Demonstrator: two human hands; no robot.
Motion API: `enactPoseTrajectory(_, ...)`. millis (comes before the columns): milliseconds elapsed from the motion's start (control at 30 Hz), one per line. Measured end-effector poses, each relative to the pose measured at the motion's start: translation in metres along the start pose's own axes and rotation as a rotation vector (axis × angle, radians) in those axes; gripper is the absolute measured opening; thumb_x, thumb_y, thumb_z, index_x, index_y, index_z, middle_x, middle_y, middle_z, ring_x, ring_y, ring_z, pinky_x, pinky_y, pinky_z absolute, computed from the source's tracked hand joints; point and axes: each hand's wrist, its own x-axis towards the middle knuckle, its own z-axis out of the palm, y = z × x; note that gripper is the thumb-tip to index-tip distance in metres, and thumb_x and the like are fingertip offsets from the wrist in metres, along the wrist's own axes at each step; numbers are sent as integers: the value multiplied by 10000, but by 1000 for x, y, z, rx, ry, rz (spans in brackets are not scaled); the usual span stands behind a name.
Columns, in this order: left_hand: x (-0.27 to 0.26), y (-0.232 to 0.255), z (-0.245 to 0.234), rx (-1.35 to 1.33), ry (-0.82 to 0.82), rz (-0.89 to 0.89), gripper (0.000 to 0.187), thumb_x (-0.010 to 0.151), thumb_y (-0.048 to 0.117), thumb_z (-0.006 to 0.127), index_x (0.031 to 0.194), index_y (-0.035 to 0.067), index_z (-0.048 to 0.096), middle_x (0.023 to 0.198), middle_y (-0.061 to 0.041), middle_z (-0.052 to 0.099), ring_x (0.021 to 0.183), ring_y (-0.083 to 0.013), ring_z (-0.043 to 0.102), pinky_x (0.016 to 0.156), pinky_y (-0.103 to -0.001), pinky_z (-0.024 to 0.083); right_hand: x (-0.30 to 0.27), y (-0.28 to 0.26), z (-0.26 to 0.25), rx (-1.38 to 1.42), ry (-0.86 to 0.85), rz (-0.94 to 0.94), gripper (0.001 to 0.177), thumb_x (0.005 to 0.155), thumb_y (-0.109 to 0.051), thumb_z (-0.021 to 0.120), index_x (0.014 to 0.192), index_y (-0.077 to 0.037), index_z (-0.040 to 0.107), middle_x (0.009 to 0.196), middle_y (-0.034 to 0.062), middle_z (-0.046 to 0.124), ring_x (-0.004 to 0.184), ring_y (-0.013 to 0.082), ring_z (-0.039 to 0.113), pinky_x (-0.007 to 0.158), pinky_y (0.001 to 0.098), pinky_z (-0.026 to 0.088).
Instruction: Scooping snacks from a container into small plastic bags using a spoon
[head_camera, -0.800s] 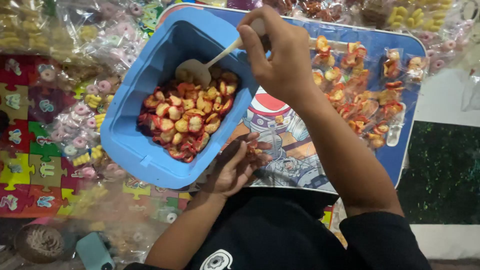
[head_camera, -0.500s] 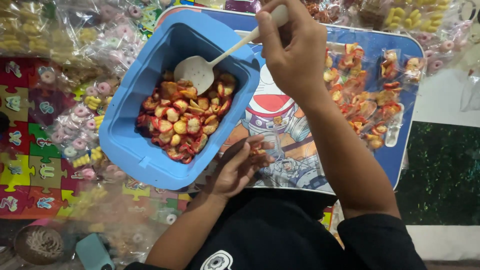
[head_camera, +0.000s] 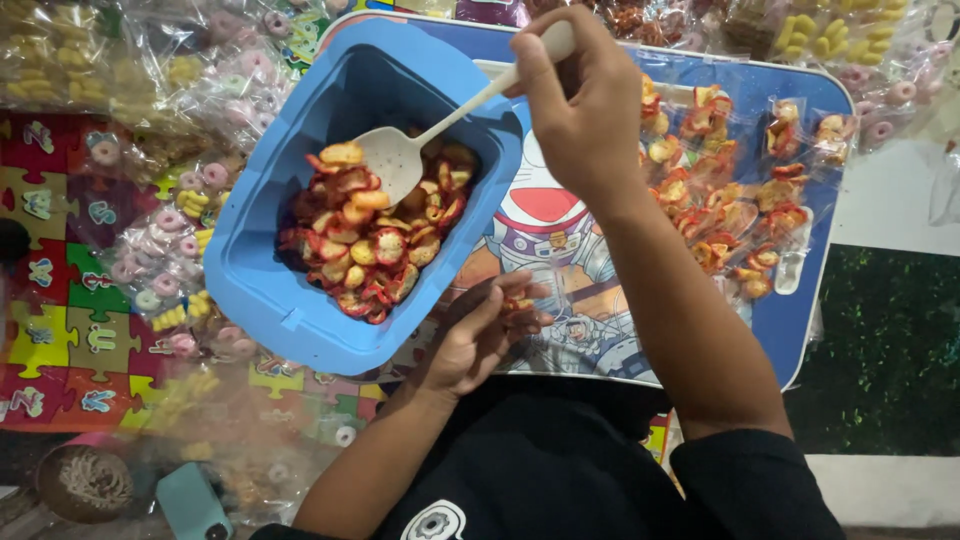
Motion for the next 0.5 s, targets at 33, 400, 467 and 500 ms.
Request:
enactPoseTrajectory(33, 0, 0, 0, -1, -2, -1, 404, 1091, 271, 535, 1395, 9, 584, 1342, -227, 657, 1096, -335, 718, 978, -380, 566, 0, 3, -1, -2, 0, 0, 160, 1102, -177, 554, 1065, -26, 589, 861, 130, 694, 785, 198, 753, 664, 267, 621)
enactPoseTrajectory(400, 4, 1, 5, -18, -70, 38, 352, 1124, 218, 487, 1379, -8, 574, 1325, -261, 657, 1094, -350, 729, 954, -358, 607, -7, 18, -19, 139, 6, 164, 166, 1111, -189, 550, 1092, -30, 593, 889, 106, 639, 759, 172, 670, 595, 240, 529)
enactPoseTrajectory(467, 7, 1, 4, -7, -71, 42, 362, 1118, 235, 502, 1384, 1, 576, 1306, -242, 674, 1100, -348, 728, 960, -372, 592, -8, 12, -26, 155, 24, 201, 142, 1110, -188, 560, 1074, -55, 591, 853, 97, 651, 703, 139, 624, 557, 228, 490)
enactPoseTrajectory(500, 8, 1, 3, 6, -73, 47, 374, 1112, 252, 518, 1390, 11, 579, 1287, -224, 691, 1107, -345, 727, 965, -387, 578, -8, 10, -30, 172, 44, 236, 121, 1109, -188, 570, 1057, -80, 587, 817, 87, 663, 648, 107, 577, 519, 216, 450)
